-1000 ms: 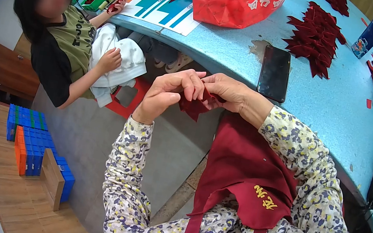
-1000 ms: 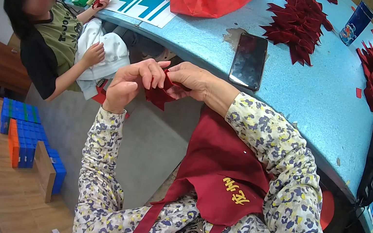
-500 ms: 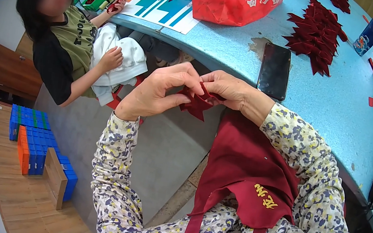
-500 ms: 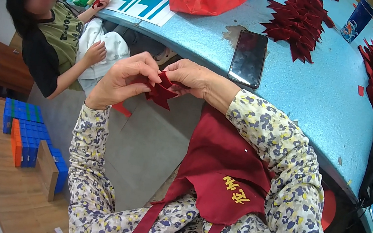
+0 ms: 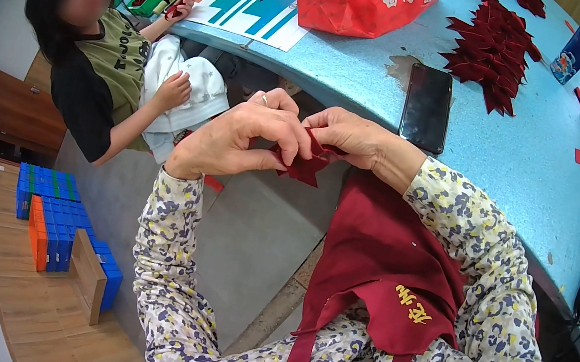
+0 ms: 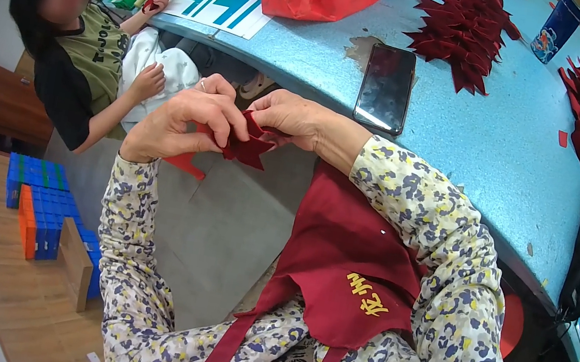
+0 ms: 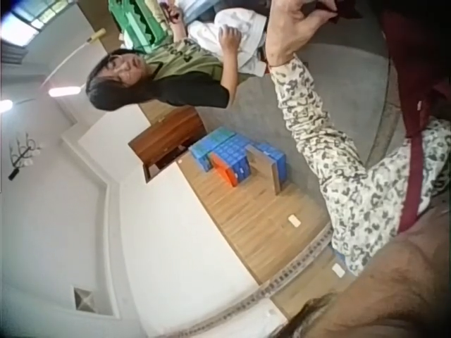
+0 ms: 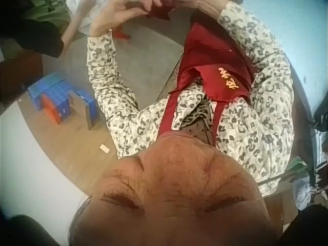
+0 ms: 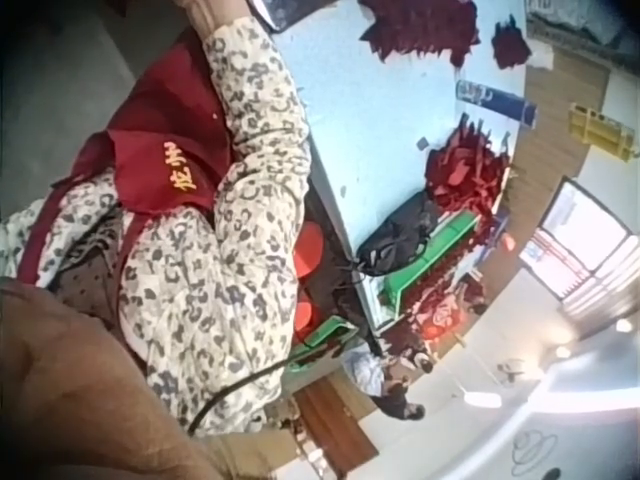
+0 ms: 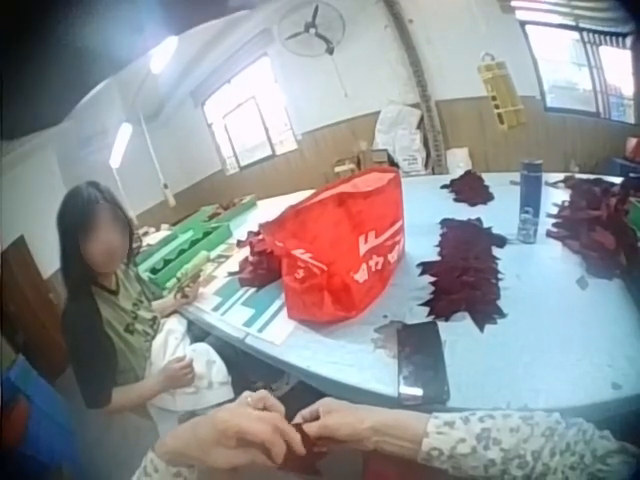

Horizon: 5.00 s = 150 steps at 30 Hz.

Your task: Folding and assembling small red fabric components at a factory workbench.

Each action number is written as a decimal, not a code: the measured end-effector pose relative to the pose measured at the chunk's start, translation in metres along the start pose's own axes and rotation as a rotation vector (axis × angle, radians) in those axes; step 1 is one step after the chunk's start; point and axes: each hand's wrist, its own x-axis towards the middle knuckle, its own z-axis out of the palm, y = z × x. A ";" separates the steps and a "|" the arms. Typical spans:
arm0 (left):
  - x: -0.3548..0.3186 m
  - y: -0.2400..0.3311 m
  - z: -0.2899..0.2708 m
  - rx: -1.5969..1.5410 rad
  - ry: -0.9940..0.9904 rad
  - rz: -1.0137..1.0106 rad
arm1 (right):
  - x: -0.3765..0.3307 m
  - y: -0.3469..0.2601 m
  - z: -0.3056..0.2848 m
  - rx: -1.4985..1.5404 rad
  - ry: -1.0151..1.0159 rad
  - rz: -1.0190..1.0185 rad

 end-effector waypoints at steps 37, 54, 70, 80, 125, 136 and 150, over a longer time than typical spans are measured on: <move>0.015 0.002 -0.010 -0.043 -0.062 0.070 | 0.006 -0.009 0.004 -0.005 -0.136 -0.088; 0.011 0.052 -0.013 0.308 -0.279 -0.189 | 0.000 -0.015 0.014 -0.106 -0.238 -0.070; 0.028 0.089 0.028 0.795 -0.406 -0.148 | -0.022 -0.025 0.018 -0.489 -0.143 -0.103; 0.028 0.093 -0.009 0.224 -0.313 -0.577 | -0.011 -0.029 0.021 -0.204 -0.371 -0.018; -0.039 0.123 0.006 -0.001 0.157 -0.581 | -0.021 -0.028 0.058 0.006 -0.468 -0.054; -0.025 0.128 0.011 0.337 0.254 -0.270 | -0.030 -0.033 0.053 0.023 -0.434 -0.083; -0.021 0.085 0.047 0.115 0.413 -0.501 | -0.025 -0.006 0.028 -0.040 -0.392 -0.107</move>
